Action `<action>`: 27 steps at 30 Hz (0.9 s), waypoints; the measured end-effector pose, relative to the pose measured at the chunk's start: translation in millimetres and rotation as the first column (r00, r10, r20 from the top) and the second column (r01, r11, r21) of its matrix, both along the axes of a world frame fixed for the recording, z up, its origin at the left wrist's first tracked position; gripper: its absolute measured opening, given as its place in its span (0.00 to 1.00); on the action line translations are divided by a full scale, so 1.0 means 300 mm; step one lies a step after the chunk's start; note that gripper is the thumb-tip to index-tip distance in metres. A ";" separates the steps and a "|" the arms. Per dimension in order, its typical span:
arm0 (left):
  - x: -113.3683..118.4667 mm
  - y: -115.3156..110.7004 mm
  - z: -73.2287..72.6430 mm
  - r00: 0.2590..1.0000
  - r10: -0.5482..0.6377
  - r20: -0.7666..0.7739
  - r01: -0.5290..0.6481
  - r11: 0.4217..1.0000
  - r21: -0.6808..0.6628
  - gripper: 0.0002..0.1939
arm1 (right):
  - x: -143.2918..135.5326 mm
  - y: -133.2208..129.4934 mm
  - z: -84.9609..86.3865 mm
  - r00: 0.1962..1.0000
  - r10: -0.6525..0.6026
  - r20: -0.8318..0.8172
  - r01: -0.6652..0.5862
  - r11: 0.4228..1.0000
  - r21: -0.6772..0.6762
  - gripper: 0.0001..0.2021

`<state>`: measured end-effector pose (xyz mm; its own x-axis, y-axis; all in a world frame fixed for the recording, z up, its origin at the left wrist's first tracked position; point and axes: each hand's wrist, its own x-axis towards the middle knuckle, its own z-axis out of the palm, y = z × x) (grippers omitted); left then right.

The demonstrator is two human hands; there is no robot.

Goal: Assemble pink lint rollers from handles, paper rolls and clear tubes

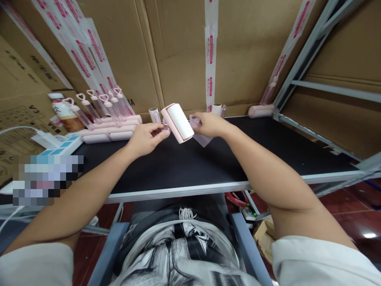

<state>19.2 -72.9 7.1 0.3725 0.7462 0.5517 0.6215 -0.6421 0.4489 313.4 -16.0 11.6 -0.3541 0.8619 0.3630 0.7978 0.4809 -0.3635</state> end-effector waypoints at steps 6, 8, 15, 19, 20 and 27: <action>-0.001 0.001 -0.002 1.000 -0.004 -0.009 0.004 1.000 -0.001 0.25 | -0.003 0.013 0.017 0.713 0.045 -0.700 -0.147 0.985 -0.086 0.20; -0.003 0.003 -0.001 1.000 0.001 -0.013 -0.001 1.000 0.001 0.24 | -0.013 0.007 0.019 0.640 0.059 -0.766 -0.204 0.974 -0.095 0.19; -0.009 0.013 -0.007 0.999 -0.001 -0.046 0.000 1.000 -0.017 0.23 | -0.064 -0.038 0.015 0.647 0.129 -0.752 -0.202 0.979 -0.006 0.24; -0.008 0.019 -0.017 0.998 -0.025 -0.052 0.022 0.999 -0.048 0.21 | -0.083 -0.048 0.001 0.705 0.172 -0.688 -0.231 0.973 0.007 0.32; -0.007 0.019 -0.019 0.998 -0.032 -0.050 0.029 0.998 -0.058 0.20 | -0.086 -0.048 -0.002 0.712 0.182 -0.678 -0.241 0.971 0.007 0.34; -0.004 0.023 -0.023 0.999 -0.035 -0.040 0.033 0.997 -0.065 0.20 | -0.096 -0.037 -0.025 0.691 0.232 -0.684 -0.270 0.961 0.054 0.35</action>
